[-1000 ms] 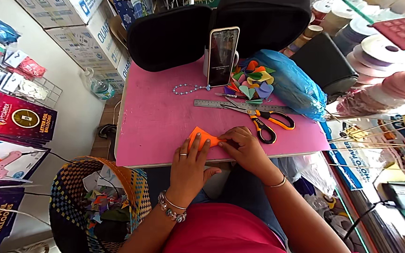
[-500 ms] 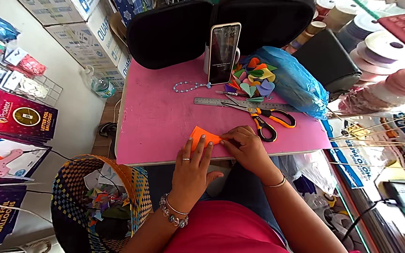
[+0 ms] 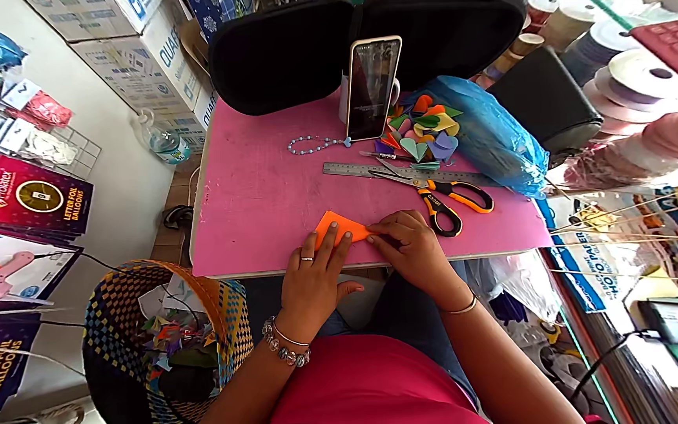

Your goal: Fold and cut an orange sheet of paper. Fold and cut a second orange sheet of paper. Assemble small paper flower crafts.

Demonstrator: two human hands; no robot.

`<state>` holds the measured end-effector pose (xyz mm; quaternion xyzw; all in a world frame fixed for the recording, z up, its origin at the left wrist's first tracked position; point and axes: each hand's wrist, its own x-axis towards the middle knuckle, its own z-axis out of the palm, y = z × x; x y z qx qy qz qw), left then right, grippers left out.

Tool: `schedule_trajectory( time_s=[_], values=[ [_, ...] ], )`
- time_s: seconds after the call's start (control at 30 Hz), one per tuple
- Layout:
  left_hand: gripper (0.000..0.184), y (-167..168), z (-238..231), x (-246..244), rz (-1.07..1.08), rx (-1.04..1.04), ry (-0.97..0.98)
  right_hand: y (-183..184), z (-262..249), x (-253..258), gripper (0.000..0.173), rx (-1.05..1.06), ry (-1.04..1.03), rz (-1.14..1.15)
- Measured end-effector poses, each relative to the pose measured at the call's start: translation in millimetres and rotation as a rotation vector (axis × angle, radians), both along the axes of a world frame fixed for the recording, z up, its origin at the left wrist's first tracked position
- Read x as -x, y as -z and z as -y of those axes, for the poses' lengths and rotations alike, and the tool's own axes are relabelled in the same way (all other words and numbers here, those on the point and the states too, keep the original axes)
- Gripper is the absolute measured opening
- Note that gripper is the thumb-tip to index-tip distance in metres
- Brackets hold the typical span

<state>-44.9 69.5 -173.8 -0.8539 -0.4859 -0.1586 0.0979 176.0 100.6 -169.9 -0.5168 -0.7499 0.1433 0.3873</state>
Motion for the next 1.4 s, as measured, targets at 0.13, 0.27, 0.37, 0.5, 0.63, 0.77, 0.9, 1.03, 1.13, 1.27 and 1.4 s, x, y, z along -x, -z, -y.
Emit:
schedule_trajectory(
  time_s=[0.13,0.27,0.37,0.5,0.63,0.77,0.9,1.03,1.13,1.27,1.4],
  values=[
    [0.086,-1.9,1.3,0.4,-0.015,0.010,0.002,1.4,-0.8,0.2,0.024,-0.003,0.000,-0.004],
    [0.085,-1.0,1.8,-0.2,-0.015,-0.002,-0.003,0.7,-1.4,0.3,0.024,0.000,-0.003,0.003],
    [0.085,-0.3,1.1,-0.8,-0.014,-0.001,-0.009,0.8,-1.9,1.1,0.024,-0.002,0.000,0.003],
    [0.085,-0.9,0.8,-1.5,-0.014,0.003,-0.013,0.0,-2.2,1.4,0.024,-0.001,0.003,0.005],
    [0.085,-0.8,1.3,-2.7,-0.018,0.002,-0.025,0.0,-2.2,1.8,0.024,-0.001,0.003,0.002],
    [0.085,-1.3,0.7,-3.1,-0.022,0.005,-0.028,0.9,-2.8,1.9,0.024,0.001,0.006,0.004],
    [0.086,-0.8,0.4,-3.2,-0.010,0.003,-0.026,1.2,-3.2,2.0,0.024,0.005,0.008,0.007],
    [0.085,-0.2,0.3,-3.2,-0.014,0.004,-0.029,1.7,-3.4,1.4,0.024,0.005,0.006,0.004],
    [0.086,-0.3,-0.2,-2.9,-0.014,0.006,-0.025,1.3,-3.0,1.9,0.024,0.011,0.012,0.005],
    [0.086,-0.5,-0.5,-2.8,-0.011,-0.002,-0.025,1.2,-3.2,1.9,0.024,0.008,0.010,0.007],
    [0.086,-0.2,-0.3,-2.7,-0.019,-0.003,-0.026,1.2,-3.1,1.8,0.024,0.008,0.003,0.003]
  ],
)
